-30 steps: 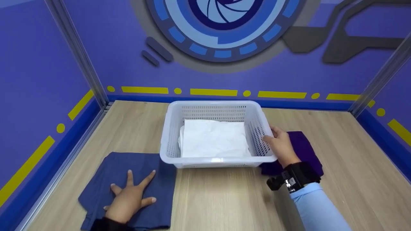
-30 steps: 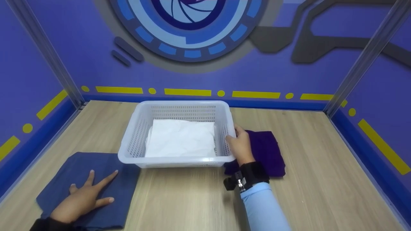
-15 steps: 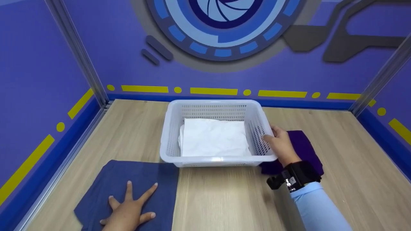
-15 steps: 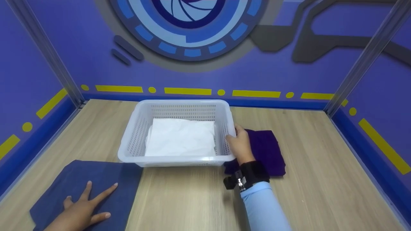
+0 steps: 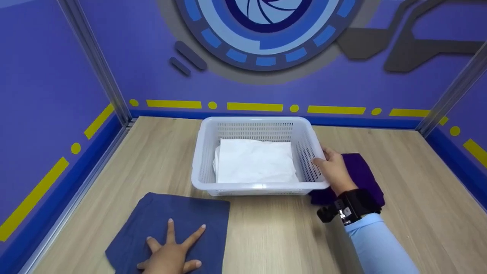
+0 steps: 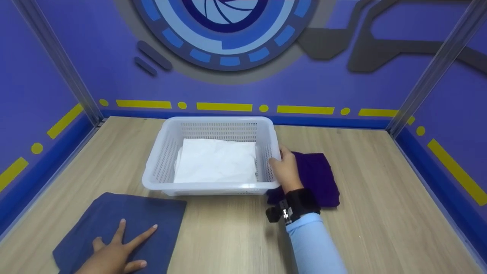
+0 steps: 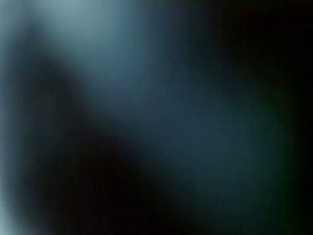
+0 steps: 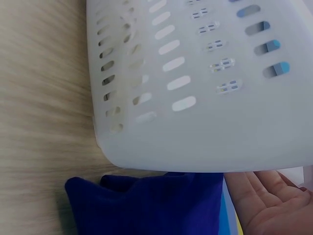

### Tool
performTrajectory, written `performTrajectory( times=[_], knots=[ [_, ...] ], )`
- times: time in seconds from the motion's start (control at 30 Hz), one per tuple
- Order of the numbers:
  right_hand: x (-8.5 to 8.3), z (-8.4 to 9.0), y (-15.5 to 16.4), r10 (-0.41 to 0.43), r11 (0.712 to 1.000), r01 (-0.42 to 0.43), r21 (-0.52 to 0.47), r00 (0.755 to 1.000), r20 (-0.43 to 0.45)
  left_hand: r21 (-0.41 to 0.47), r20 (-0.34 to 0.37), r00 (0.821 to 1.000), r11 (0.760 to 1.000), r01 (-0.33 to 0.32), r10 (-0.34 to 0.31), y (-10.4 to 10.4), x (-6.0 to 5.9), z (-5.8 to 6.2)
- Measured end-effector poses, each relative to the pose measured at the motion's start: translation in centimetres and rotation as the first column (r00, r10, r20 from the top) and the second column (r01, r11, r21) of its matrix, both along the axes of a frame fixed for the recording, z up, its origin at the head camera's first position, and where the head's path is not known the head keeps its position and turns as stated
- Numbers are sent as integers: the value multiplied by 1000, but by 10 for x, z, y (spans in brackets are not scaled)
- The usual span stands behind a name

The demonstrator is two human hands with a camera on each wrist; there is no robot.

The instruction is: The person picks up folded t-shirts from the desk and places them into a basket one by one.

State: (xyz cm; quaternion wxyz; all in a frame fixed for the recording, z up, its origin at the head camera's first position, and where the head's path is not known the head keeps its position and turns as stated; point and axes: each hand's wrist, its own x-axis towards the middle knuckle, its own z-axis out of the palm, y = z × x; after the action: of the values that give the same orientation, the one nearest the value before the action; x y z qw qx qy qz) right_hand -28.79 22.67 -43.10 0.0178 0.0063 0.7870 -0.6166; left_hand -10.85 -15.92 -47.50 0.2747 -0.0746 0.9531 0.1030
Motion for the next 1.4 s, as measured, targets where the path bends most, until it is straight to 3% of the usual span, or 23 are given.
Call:
performTrajectory(
  times=[0.33,0.7,1.03,1.4],
  knots=[
    [-1,0,1,-5,1000,5,-6,1000,8,-32,10,1000,999,13,-13,41,-5,1],
    [-1,2,2,-8,1000,8,0,1000,-13,-95,-81,993,993,73,-81,91,-3,3],
    [-2,0,0,-3,1000,3,1,1000,-7,-70,-82,992,994,89,-94,144,-3,-4],
    [-1,0,0,-4,1000,5,6,1000,-11,-132,-90,989,985,109,-121,175,-10,1]
  ],
)
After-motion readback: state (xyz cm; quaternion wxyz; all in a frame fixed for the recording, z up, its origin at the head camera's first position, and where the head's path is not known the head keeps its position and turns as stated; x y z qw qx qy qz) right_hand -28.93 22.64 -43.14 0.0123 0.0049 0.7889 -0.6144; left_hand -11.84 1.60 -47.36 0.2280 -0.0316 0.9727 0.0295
